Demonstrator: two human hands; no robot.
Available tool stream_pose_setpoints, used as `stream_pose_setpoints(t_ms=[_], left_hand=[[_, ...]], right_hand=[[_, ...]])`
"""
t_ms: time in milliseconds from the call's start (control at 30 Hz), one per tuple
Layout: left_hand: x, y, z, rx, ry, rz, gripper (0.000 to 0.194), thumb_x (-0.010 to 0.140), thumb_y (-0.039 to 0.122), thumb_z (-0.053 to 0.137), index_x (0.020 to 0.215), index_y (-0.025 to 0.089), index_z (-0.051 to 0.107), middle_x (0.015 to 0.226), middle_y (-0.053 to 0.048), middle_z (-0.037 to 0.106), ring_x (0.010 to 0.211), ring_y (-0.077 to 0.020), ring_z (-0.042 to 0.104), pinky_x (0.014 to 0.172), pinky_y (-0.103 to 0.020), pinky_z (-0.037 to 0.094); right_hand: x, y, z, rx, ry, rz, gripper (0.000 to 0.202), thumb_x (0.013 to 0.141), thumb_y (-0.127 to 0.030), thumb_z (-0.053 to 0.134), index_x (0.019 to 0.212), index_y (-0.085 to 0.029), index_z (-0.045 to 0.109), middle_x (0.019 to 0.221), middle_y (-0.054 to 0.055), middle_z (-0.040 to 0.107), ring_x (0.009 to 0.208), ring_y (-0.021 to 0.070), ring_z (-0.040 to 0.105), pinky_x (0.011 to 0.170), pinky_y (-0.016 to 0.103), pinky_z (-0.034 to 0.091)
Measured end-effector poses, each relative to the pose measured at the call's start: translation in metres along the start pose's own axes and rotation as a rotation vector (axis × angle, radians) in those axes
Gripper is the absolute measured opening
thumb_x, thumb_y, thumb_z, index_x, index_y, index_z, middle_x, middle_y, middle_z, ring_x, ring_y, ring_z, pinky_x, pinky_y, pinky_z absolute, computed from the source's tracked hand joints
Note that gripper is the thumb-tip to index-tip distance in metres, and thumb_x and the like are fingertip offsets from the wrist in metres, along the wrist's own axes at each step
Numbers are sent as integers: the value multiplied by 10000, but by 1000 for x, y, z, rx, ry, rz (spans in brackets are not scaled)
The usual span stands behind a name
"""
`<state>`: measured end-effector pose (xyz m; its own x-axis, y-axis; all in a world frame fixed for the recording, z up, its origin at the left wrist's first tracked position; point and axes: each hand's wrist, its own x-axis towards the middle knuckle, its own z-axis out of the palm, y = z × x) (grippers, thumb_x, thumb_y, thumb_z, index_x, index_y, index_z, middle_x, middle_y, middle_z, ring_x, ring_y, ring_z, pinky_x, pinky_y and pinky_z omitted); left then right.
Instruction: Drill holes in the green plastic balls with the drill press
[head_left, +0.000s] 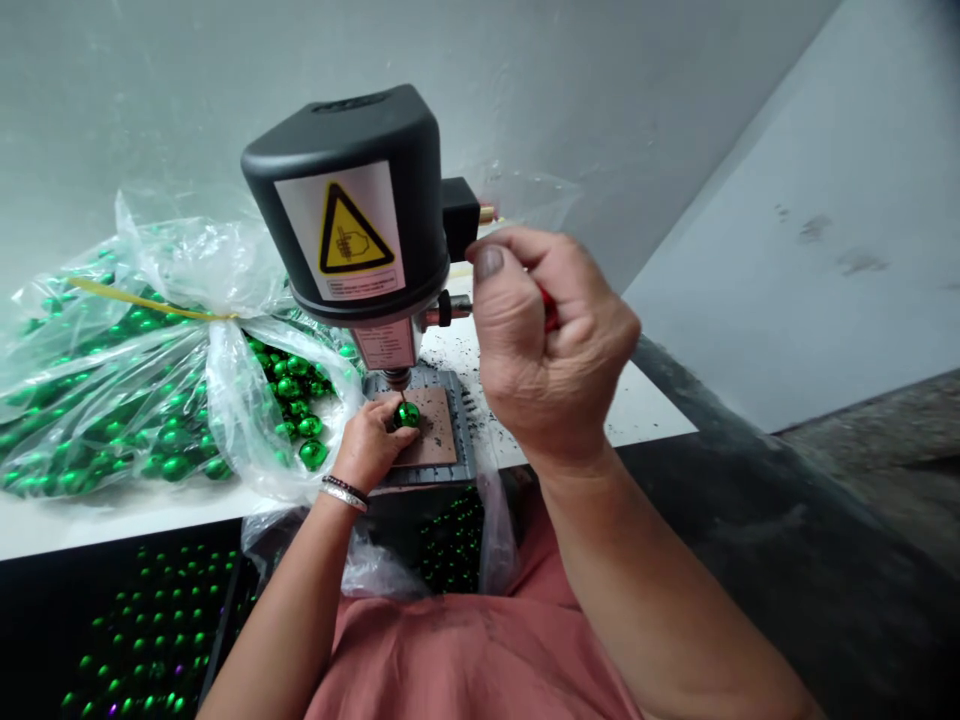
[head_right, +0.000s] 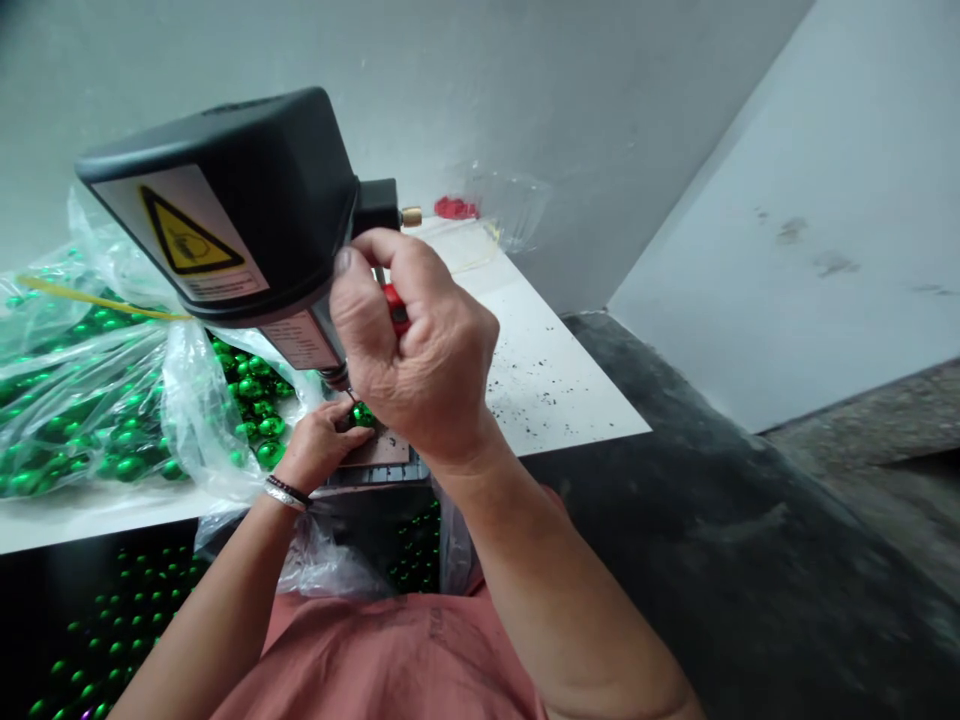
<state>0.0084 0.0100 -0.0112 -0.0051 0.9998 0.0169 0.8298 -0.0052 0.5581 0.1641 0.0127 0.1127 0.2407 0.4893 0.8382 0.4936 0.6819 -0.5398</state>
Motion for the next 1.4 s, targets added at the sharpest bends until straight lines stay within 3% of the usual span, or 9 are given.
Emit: stream_pose_setpoints(t_ms=[133, 267, 533, 933, 1133, 1400], left_hand=[[0, 4, -2, 5, 0, -6, 414, 709, 288, 647, 1101, 155, 634, 1121, -96, 634, 1039, -201, 576, 948, -317, 415], [-1, 5, -2, -7, -6, -31, 493, 711, 254, 642, 1182, 118, 585, 1172, -124, 605, 1078, -195, 561, 987, -297, 387], [0, 2, 0, -31, 3, -8, 489, 706, 251, 639, 1181, 146, 589, 1149, -103, 614, 1047, -209, 576, 975, -339, 407], [-1, -1, 2, -103, 2, 2, 426, 706, 242, 637, 1117, 134, 617, 1151, -109, 605, 1063, -193, 562, 987, -317, 386], [-1, 0, 2, -99, -3, -13, 411, 707, 229, 634, 1107, 135, 624, 1141, -105, 615, 1067, -199, 564, 990, -318, 386], [-2, 1, 1, -115, 1, -10, 423, 701, 224, 642, 1113, 136, 618, 1147, -121, 616, 1073, -199, 564, 998, -330, 383]], right_hand=[[-12, 5, -1, -23, 18, -56, 177, 852, -266, 449, 888, -185, 602, 745, -42, 635, 552, 16, 506, 583, 172, 466], [-21, 8, -2, -64, 29, -87, 156, 830, -217, 477, 901, -168, 608, 757, -42, 653, 592, 24, 551, 621, 176, 496], [-30, 10, -4, -57, 7, -100, 155, 806, -156, 496, 915, -158, 607, 807, -27, 673, 697, 50, 620, 690, 188, 529], [-49, 19, -1, -124, 54, -83, 191, 799, -172, 493, 945, -216, 608, 834, -18, 667, 644, 64, 580, 604, 210, 476], [-54, 23, 2, -122, 95, -96, 200, 790, -156, 497, 932, -216, 625, 745, -27, 634, 547, 49, 503, 558, 198, 452], [-59, 25, 5, -96, 101, -74, 237, 792, -146, 478, 965, -235, 613, 766, -21, 639, 622, 76, 575, 598, 216, 483]])
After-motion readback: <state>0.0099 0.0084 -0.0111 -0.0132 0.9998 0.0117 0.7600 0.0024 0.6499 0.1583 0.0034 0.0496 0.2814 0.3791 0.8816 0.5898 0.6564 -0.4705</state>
